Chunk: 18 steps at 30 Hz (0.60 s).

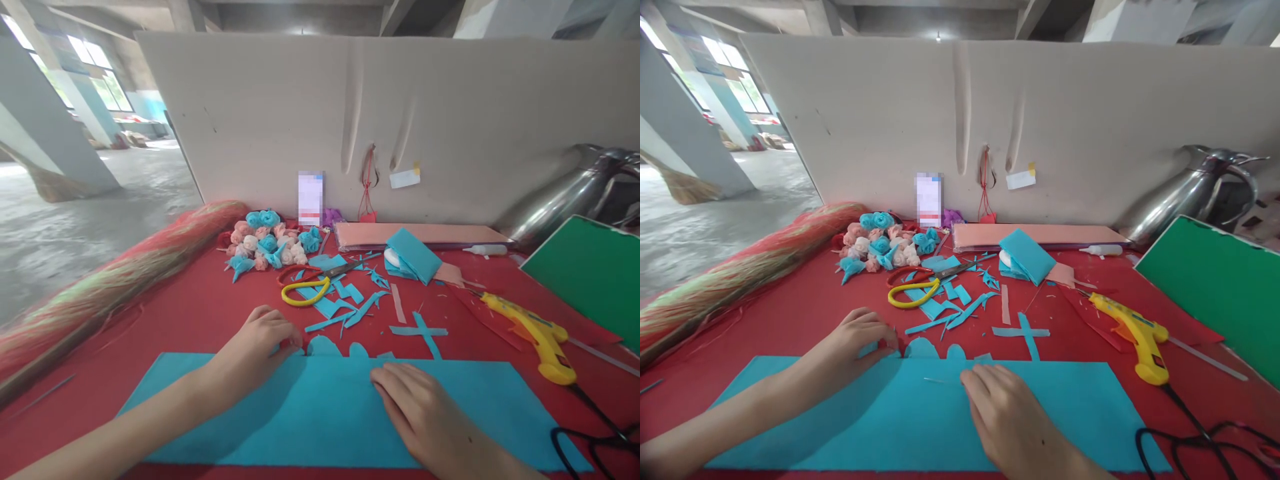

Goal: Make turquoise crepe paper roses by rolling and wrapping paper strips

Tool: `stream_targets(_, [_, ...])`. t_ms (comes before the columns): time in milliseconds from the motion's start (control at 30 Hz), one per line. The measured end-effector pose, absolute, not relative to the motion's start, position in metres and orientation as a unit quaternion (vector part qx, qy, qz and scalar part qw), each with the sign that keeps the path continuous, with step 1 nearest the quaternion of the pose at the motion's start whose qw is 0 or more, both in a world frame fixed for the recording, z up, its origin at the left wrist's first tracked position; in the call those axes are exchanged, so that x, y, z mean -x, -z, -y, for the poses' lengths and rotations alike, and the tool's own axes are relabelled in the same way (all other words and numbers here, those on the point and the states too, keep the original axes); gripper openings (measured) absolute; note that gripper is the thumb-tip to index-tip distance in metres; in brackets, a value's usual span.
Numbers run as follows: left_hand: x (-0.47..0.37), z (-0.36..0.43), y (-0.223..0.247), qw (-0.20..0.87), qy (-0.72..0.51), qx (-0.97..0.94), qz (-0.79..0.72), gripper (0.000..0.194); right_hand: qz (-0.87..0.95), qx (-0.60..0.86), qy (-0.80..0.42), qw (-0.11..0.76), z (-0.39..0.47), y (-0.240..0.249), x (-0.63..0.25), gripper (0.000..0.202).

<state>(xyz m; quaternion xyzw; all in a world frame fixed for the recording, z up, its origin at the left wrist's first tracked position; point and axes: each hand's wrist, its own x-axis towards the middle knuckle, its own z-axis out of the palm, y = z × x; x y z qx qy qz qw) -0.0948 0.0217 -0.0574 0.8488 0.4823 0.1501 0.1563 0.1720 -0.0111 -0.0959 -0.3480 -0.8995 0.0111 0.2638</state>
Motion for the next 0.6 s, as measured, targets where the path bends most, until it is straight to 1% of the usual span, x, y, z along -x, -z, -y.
stream_targets(133, [0.096,-0.022,0.048,0.156,-0.185,-0.825,-0.511,0.019,0.89,0.361,-0.042,0.277,0.011,0.093,-0.173,0.03])
stream_targets(233, [0.091,-0.018,0.029,0.162,-0.221,-0.802,-0.531,0.018,0.877,0.377,-0.084,0.285,0.015,0.069,-0.172,0.021])
stream_targets(300, [0.082,-0.013,0.012,0.184,-0.25,-0.784,-0.538,0.019,0.86,0.387,-0.156,0.293,0.019,0.045,-0.17,0.016])
stream_targets(367, [0.071,-0.009,-0.006,0.306,-0.304,-0.722,-0.541,0.015,0.836,0.413,-0.209,0.295,0.021,0.021,-0.168,0.017])
stream_targets(400, [0.065,-0.007,-0.013,0.339,-0.327,-0.702,-0.534,0.014,0.827,0.416,-0.213,0.313,0.02,0.011,-0.168,0.019])
stream_targets(533, [0.044,-0.005,-0.036,0.417,-0.395,-0.663,-0.48,0.004,0.821,0.401,-0.237,0.33,0.013,-0.011,-0.169,0.017])
stream_targets(600, [0.038,-0.005,-0.041,0.44,-0.411,-0.654,-0.458,0.006,0.816,0.406,-0.242,0.333,0.01,-0.013,-0.172,0.019])
